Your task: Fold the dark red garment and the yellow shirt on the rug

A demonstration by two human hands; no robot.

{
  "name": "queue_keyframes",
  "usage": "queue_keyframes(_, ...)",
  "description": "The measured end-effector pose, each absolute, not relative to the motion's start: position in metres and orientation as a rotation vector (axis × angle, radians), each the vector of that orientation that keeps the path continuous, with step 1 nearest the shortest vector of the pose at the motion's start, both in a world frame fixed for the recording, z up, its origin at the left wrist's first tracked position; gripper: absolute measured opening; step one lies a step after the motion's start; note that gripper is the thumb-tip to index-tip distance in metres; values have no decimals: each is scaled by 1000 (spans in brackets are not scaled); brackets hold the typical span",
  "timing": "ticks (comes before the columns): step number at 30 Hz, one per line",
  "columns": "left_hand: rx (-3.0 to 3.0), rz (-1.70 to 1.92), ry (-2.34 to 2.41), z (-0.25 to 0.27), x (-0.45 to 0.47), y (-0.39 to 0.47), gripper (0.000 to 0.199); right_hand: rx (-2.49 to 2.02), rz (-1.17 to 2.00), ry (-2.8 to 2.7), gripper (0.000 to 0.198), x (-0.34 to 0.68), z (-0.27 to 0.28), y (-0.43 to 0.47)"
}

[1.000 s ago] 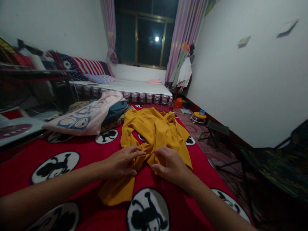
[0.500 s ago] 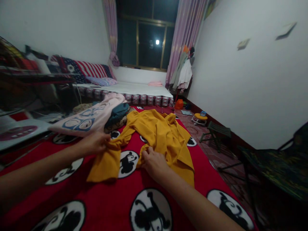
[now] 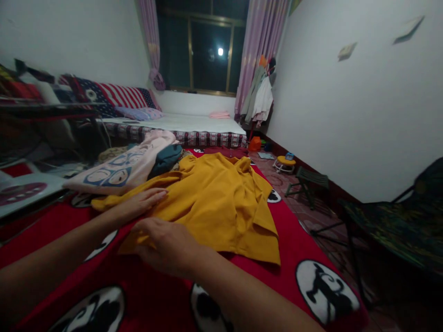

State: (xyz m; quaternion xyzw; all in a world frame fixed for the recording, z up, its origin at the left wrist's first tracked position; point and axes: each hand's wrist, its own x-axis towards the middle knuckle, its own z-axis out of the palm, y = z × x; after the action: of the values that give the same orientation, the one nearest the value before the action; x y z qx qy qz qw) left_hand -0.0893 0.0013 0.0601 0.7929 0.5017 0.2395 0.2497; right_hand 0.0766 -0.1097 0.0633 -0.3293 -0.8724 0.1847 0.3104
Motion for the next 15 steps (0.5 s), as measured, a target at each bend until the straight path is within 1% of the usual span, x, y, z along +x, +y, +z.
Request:
queue_keyframes(2,2114,548,1405,48,-90,-5,69,-879,496,-2274,41,101,62,-123)
queue_keyframes(4,2102,474,1410,40,-96,-12,76,-1011,426,-2206,38,139,58,-131)
queue_keyframes(6,2146,454,1398,35,-103,-18,76,-1184,341,-2158,32,184,51,-134)
queue_keyframes(8,2212,468,1431,32,-108,-23,67,-1355,257,-2129,26,229,41,-135)
queue_keyframes(10,2254,511,1497,28,-110,-25,59,-1579,124,-2049,29,268,31,-140)
queue_keyframes(12,2280,552,1560,23,-111,-24,51,-1847,11,-1923,39,295,22,-148)
queue_keyframes(15,2320,515,1650,16,-110,-21,33,-2157,42,-1756,59,312,11,-162)
